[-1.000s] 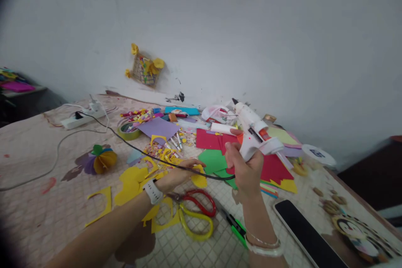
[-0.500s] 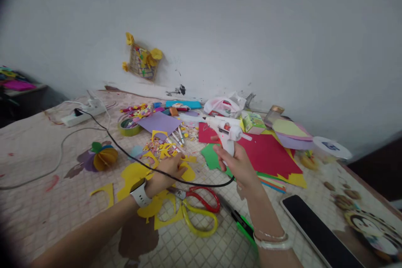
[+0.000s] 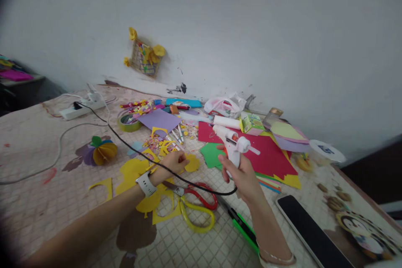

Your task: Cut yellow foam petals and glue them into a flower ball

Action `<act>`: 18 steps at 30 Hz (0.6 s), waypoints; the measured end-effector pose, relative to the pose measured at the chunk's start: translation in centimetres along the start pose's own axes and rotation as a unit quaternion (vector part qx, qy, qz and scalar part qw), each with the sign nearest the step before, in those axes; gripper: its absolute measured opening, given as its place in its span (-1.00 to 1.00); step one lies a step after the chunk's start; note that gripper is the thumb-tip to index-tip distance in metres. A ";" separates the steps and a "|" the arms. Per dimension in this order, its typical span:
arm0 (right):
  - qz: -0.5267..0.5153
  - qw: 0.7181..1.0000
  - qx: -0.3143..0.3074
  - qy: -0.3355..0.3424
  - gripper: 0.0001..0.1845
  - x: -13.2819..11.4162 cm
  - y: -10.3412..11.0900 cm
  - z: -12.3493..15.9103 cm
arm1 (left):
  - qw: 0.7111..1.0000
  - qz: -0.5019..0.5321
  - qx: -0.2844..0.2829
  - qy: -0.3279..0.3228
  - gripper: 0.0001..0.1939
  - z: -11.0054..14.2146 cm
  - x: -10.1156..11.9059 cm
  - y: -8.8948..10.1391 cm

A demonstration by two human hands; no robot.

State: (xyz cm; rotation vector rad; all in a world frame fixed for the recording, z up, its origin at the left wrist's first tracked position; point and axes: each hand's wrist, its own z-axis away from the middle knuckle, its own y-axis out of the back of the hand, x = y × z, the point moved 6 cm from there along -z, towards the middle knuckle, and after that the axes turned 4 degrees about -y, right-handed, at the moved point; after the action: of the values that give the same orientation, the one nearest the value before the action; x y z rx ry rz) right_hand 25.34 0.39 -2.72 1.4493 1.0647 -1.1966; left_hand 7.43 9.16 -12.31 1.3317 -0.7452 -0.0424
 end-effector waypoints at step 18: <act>0.135 0.962 -0.082 -0.222 -0.68 7.3 -2.2 1.5 | 0.980 -0.050 0.112 -0.158 -0.72 5.1 0.4 1.1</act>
State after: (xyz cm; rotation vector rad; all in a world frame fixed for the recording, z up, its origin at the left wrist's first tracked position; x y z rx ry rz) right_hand 23.99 -0.32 -10.34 1.0862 0.6186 -1.1352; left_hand 4.71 4.88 -10.87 1.5984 -0.9707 -0.2620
